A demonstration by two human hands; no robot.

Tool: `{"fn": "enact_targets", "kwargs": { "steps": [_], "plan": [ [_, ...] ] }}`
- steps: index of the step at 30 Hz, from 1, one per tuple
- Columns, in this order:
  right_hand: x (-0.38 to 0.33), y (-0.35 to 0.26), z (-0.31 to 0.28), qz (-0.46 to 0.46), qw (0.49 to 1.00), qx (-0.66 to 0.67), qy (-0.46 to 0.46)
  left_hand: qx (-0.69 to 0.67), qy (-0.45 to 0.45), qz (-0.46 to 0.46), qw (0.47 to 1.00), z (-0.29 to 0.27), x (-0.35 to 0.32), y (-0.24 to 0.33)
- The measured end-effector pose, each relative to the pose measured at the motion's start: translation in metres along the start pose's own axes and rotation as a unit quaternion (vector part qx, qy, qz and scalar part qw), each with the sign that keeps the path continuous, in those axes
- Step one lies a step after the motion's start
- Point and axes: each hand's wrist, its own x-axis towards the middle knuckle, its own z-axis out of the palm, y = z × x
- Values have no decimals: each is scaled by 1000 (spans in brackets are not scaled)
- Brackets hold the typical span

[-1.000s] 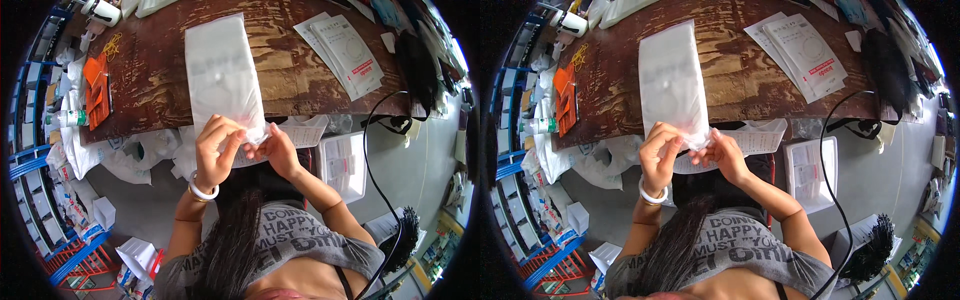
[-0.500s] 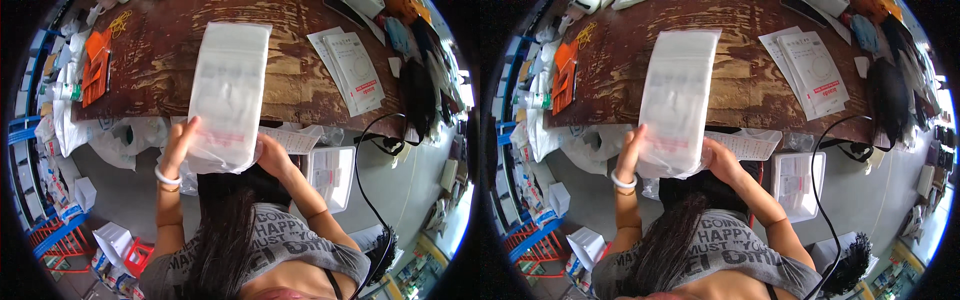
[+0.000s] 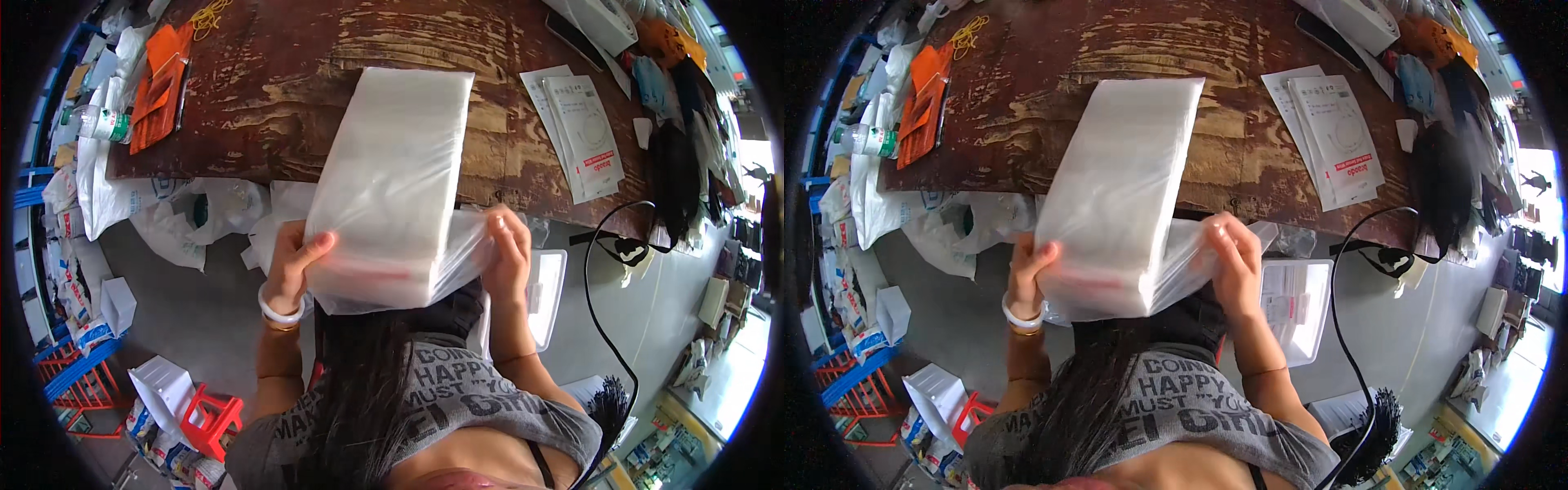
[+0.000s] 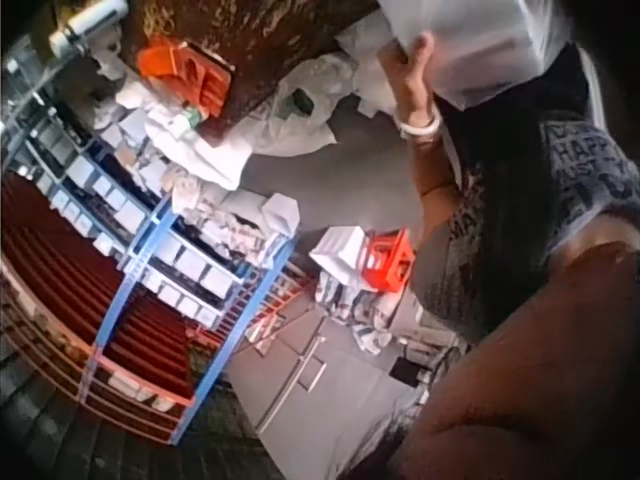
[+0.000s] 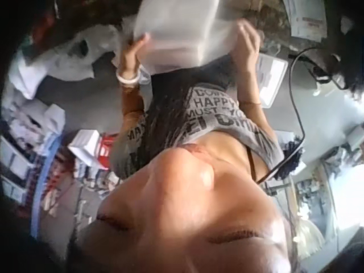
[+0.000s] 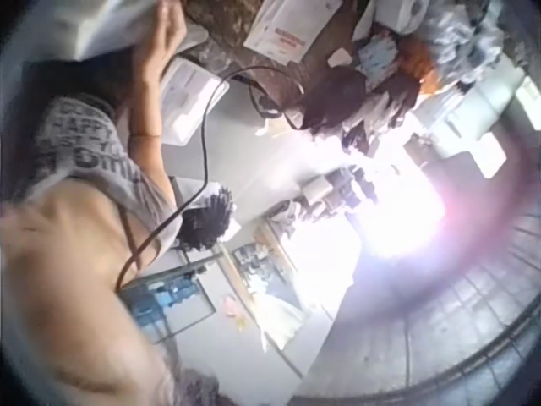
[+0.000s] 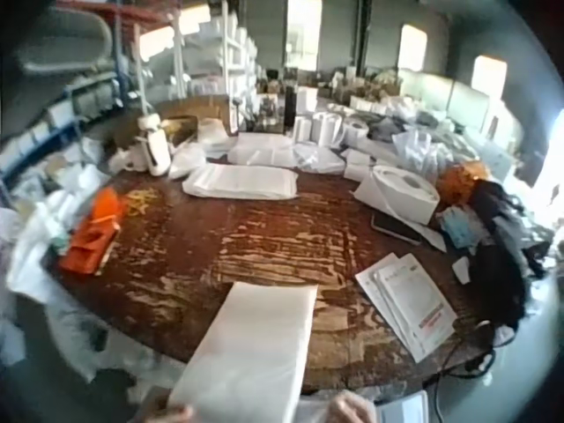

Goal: The person is peeling and sticking labels onto small product packages and then sorting them.

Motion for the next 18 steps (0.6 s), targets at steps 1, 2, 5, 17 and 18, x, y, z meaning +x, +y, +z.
{"fn": "enact_targets", "kwargs": {
  "steps": [1, 2, 5, 17, 18],
  "plan": [
    [-3, 10, -8, 76, 996, 47, 27, -25, -43, -1, 999, -6, 2, -12],
    [3, 9, -15, 220, 966, 128, -43, -51, -83, -4, 995, -13, 4, -26],
    [0, 61, -39, 228, 944, 199, -129, -142, -65, -209, 965, -8, 16, -40],
    [15, 64, 27, 375, 917, 64, -120, 10, -51, -31, 998, 30, 43, -45],
    [12, 63, 30, 373, 916, 69, -135, 22, -47, -45, 998, 23, 42, -52]
  ]
}}
